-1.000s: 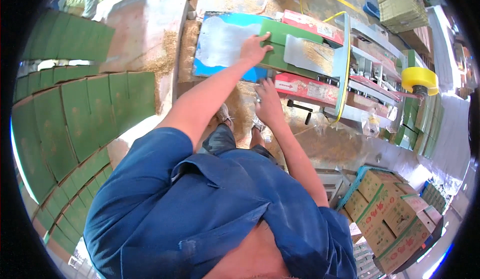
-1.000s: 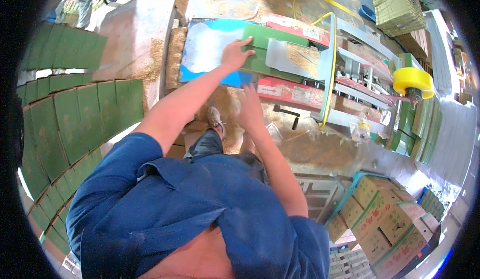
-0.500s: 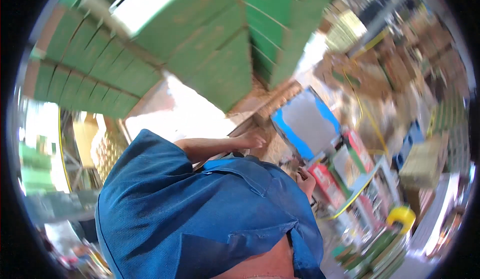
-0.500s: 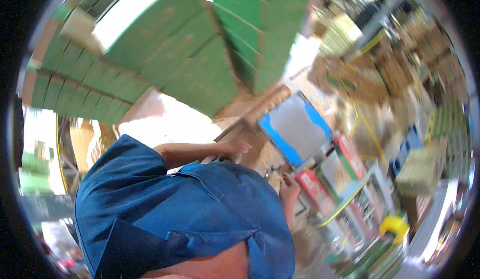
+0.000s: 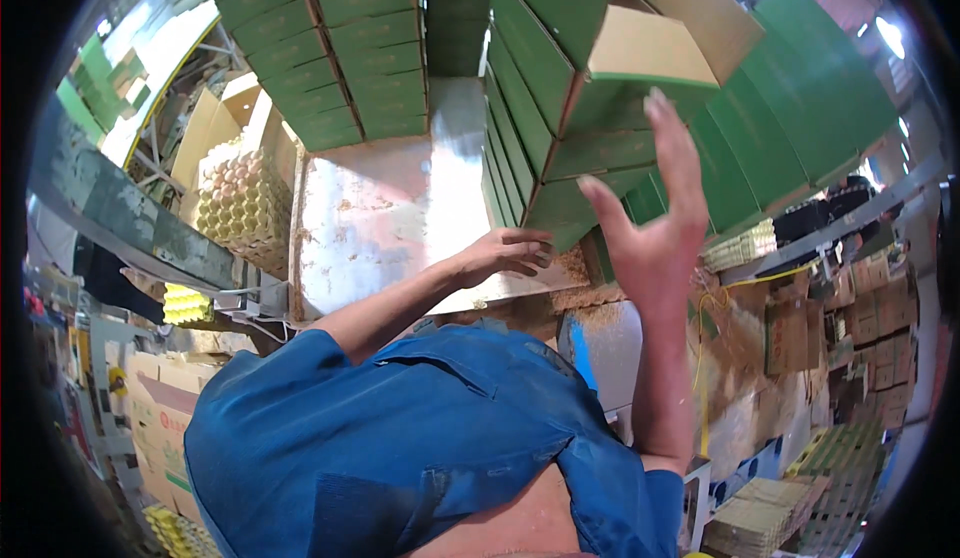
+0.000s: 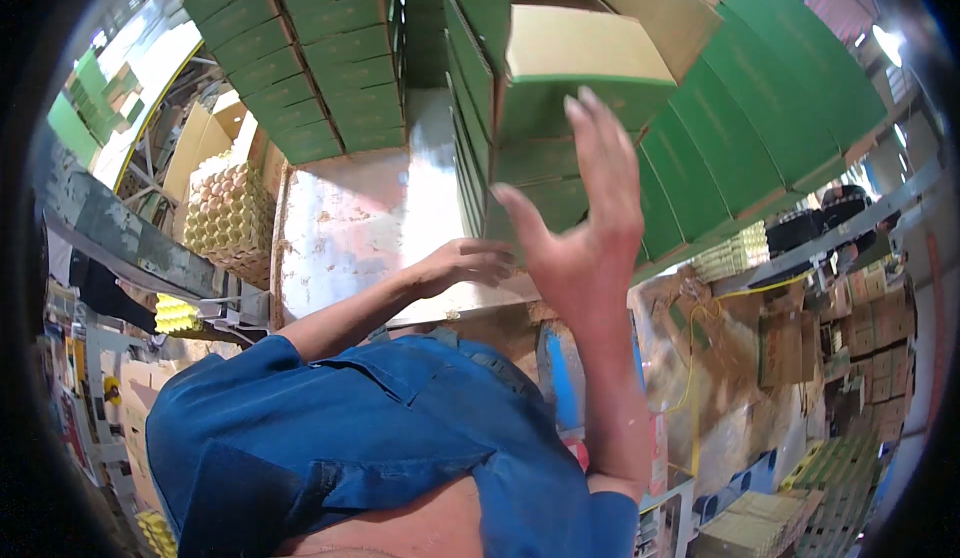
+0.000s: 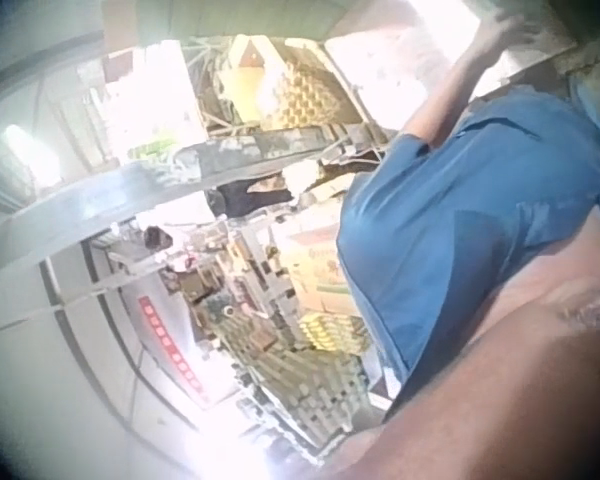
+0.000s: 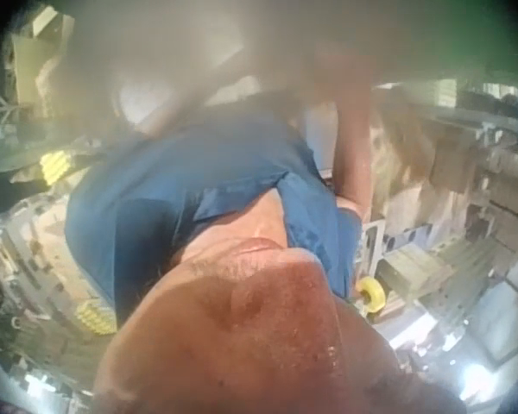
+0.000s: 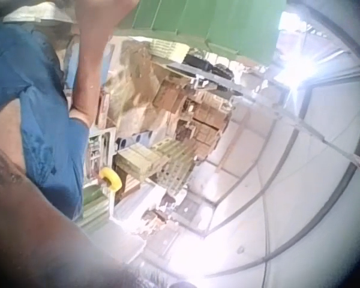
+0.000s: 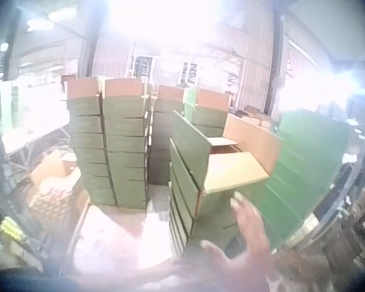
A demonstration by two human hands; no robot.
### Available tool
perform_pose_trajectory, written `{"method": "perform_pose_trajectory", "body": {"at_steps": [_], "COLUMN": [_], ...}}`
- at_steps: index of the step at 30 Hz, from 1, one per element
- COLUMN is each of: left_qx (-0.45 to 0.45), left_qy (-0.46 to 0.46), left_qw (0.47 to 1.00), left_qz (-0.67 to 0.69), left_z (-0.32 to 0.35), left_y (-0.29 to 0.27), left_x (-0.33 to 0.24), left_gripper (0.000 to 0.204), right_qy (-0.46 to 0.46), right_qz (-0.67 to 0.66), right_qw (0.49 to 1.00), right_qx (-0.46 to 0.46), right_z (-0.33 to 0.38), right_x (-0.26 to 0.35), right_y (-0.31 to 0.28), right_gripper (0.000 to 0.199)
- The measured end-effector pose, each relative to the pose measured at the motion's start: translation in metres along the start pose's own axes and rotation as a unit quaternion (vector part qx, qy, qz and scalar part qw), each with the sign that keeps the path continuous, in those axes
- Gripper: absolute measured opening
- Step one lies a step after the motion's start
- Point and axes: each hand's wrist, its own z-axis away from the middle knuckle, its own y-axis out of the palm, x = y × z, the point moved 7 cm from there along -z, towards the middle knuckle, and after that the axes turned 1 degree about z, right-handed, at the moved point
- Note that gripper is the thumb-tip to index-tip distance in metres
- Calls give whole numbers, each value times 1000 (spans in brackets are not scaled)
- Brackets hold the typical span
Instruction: The person pulls flat cardboard sheets from a stack, folds them into box shapes, and places them onto a workspace.
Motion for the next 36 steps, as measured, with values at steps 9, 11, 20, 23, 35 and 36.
{"method": "perform_pose_trajectory", "body": {"at_steps": [9,11,20,23,35,36], "left_qx": [136,147,193,239,382,381], "left_qy": [142,154,130,149,-36,-46], "left_qw": [971,967,951,919,847,845], "left_qz": [136,137,203,277,368,371], "left_z": [17,8,-8,-10,-14,-29], "left_y": [38,39,73,106,230,230], "left_x": [-104,-114,-145,-174,-116,-89], "left_gripper": [73,76,92,87,40,40], "right_qy": [44,49,162,202,232,322], "right_qz": [38,11,26,62,129,263], "right_qw": [998,999,977,957,862,813], "right_qx": [32,14,-132,-196,-431,-407], "right_z": [-102,-105,-84,-40,199,218], "right_x": [-6,-8,1,-2,46,45], "right_y": [75,78,-31,-94,-252,-248], "right_gripper": [31,32,39,33,51,52]}}
